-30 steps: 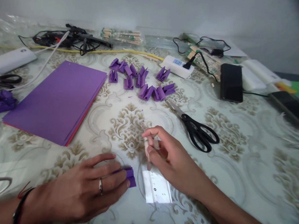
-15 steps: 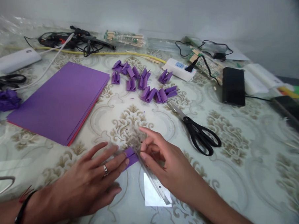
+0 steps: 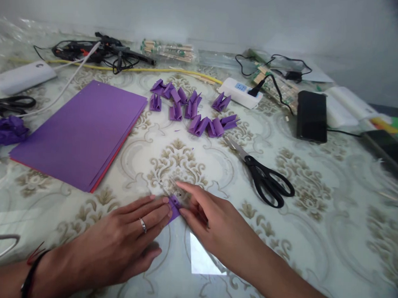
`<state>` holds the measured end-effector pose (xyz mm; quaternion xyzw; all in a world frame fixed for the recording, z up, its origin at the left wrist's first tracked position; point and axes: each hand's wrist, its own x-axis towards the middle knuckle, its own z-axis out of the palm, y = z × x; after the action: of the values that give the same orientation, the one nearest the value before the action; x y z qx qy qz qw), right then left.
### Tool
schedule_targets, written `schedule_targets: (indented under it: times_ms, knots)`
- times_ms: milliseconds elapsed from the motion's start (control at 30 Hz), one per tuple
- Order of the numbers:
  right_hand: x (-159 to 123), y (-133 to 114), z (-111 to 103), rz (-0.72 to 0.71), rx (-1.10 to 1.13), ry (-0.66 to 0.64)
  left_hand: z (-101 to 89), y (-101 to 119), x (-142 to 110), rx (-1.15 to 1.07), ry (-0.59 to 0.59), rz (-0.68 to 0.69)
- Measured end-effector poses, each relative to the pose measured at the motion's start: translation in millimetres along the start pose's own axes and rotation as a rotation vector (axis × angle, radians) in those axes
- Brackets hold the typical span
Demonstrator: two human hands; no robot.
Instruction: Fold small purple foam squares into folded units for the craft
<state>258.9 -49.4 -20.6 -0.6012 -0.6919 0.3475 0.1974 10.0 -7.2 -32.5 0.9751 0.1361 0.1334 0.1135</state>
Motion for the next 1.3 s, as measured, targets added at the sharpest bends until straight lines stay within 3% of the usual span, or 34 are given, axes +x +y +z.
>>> schedule_targets:
  times_ms: [267,567,1300]
  knots:
    - [-1.3,1.6,4.6,-0.028,-0.045,0.015,-1.4,1.0,1.6,-0.005,0.006,-0.023]
    - [3.1,-5.6,1.8,-0.002,-0.083,0.012,-8.5,2.3,7.1,0.006,-0.069,-0.027]
    - [7.6,-4.3,-6.5,0.097,0.043,-0.022,-4.0,1.5,2.8,0.011,-0.060,-0.025]
